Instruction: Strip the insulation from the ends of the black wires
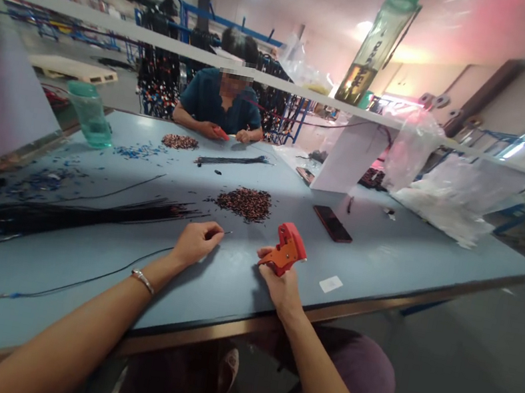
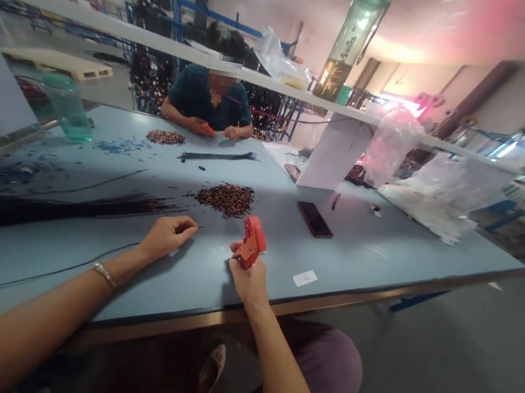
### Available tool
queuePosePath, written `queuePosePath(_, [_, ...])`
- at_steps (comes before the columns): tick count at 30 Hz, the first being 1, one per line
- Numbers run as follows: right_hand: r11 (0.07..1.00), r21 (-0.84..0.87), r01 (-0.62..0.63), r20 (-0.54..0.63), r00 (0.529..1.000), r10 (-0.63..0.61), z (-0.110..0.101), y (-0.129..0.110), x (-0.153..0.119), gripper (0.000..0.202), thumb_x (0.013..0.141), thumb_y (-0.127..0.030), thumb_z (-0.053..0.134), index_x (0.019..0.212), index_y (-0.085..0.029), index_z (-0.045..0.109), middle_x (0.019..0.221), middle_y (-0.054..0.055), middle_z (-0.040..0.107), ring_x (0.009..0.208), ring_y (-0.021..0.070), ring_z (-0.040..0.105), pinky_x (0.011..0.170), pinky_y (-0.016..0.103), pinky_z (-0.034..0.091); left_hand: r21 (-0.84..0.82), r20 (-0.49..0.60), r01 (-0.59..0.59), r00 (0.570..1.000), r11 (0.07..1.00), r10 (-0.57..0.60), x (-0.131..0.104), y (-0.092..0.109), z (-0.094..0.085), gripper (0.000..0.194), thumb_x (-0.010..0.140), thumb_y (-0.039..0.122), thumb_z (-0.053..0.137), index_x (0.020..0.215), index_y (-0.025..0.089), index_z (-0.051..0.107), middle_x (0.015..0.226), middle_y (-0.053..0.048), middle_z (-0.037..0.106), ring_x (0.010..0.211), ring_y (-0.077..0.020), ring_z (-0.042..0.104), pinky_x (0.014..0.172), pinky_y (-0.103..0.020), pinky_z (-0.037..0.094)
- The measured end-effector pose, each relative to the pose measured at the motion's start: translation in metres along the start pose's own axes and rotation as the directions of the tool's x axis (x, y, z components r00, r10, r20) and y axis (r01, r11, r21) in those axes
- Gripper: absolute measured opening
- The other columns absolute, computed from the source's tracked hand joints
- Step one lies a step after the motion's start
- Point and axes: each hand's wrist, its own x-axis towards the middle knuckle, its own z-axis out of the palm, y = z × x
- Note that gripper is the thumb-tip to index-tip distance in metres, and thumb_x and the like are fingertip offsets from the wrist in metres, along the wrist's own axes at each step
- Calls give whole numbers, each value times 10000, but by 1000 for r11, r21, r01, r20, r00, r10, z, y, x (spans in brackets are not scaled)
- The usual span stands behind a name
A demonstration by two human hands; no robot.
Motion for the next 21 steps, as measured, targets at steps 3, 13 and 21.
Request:
queuePosePath(3, [999, -38, 20, 32, 999, -18, -2, -1, 0, 273, 695, -207, 556, 954, -246, 633, 986, 19, 689, 885, 231, 631, 858, 378, 478, -40, -2, -1, 1000, 999, 1, -2, 2, -1, 170, 732, 305, 564, 668, 188, 671, 591, 14, 659, 579, -152, 569, 591, -245, 399])
queuePosePath(13, [943, -209, 261, 223, 951, -214, -1, 2, 0, 338, 751, -184, 538, 1083, -218, 593, 1028, 86, 671, 962, 269, 623, 854, 402, 485, -290, 49, 103, 994, 951, -93, -10, 17, -1, 210, 721, 379, 614, 690, 177, 661, 555, 38, 566, 508, -109, 451, 509, -217, 346])
queuePosePath(21, [768, -449, 456, 346, 881, -321, -18, -4, 45, 433, 596, -57, 551, 1008, -187, 592, 1068, 131, 599, 1026, 324, 513, 889, 475, 411, -526, 104, 299, 952, 796, -289, -10, 16, 4, 340, 705, 477, 689, 816, 157, 657, 531, 54, 540, 385, -62, 335, 399, -186, 231])
